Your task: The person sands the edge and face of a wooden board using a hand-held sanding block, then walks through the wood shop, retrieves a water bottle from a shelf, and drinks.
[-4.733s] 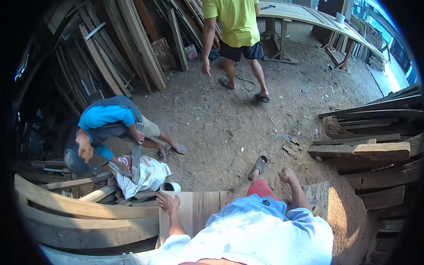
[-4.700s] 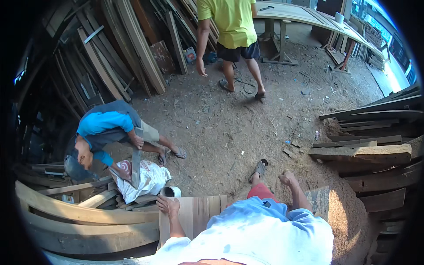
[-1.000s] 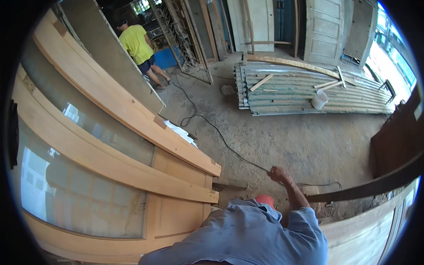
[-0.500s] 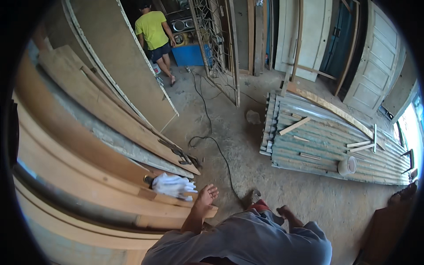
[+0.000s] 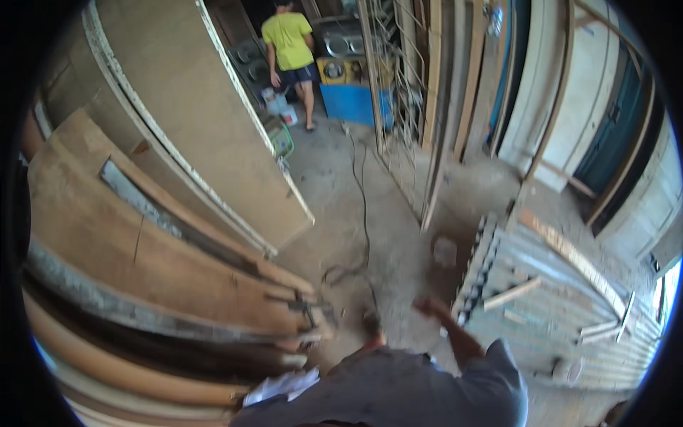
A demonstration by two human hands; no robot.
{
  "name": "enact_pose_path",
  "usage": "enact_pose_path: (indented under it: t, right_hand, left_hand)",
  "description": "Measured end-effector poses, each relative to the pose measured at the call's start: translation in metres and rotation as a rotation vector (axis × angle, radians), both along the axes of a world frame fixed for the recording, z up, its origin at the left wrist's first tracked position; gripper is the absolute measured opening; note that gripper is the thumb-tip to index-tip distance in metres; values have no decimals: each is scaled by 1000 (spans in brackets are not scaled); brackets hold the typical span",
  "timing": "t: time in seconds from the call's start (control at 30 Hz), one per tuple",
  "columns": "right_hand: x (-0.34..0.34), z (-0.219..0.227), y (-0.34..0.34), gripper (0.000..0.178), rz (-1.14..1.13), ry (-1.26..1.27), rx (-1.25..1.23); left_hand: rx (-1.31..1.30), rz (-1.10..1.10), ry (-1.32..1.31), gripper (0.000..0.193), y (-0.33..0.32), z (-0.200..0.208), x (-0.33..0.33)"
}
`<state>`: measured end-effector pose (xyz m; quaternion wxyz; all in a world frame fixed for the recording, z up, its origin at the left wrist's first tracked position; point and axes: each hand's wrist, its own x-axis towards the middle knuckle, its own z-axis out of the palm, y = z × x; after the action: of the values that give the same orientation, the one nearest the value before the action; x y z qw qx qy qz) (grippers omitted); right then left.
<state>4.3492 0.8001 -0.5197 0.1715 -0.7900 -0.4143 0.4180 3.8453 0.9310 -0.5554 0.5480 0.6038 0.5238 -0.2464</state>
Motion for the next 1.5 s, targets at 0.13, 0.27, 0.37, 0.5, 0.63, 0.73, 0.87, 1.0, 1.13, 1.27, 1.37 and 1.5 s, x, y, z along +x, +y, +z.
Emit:
enact_pose_path:
  t: [0.13, 0.27, 0.37, 0.5, 0.63, 0.73, 0.87, 1.0, 1.13, 1.27, 1.37, 1.5]
  right_hand:
    - [2, -52, 18, 41, 730, -48, -196]
    - [71, -48, 28, 41, 237, 199, -512]
    - [147, -44, 56, 42, 17, 225, -648]
    - [249, -55, 160, 44, -13, 213, -723]
    - [360, -85, 358, 46, 458, 65, -584]
    - [406, -85, 576, 48, 1084, -216, -187]
    - [565, -101, 800, 46, 502, -568, 81]
    - [528, -31, 1021, 28, 145, -181, 306]
    - [621, -61, 1078, 29, 424, -367, 560]
    - [580, -29, 1115, 24, 195, 135, -311]
    - [599, -25, 1154, 26, 242, 144, -428]
    - [657, -51, 1178, 29, -35, 288, -544]
  left_hand:
    - [8, 92, -55, 31, 125, 7, 94]
    - [43, 236, -91, 34, 263, 14, 200]
    - [811, -212, -353, 33, 408, -19, 286]
    - [631, 306, -646, 34, 551, -12, 406]
    - [213, 458, -513, 28, 618, -7, 449]
    - [423, 184, -384, 30, 630, -13, 432]
    - [105, 432, -369, 32, 660, 0, 503]
    - [-17, 573, -138, 30, 698, -9, 466]
    - [-26, 481, -250, 28, 858, -33, 544]
    - [3, 749, -540, 26, 1080, -65, 557]
    - [496, 559, -661, 18, 1292, -41, 610]
    - [381, 781, -884, 15, 1456, 36, 726]
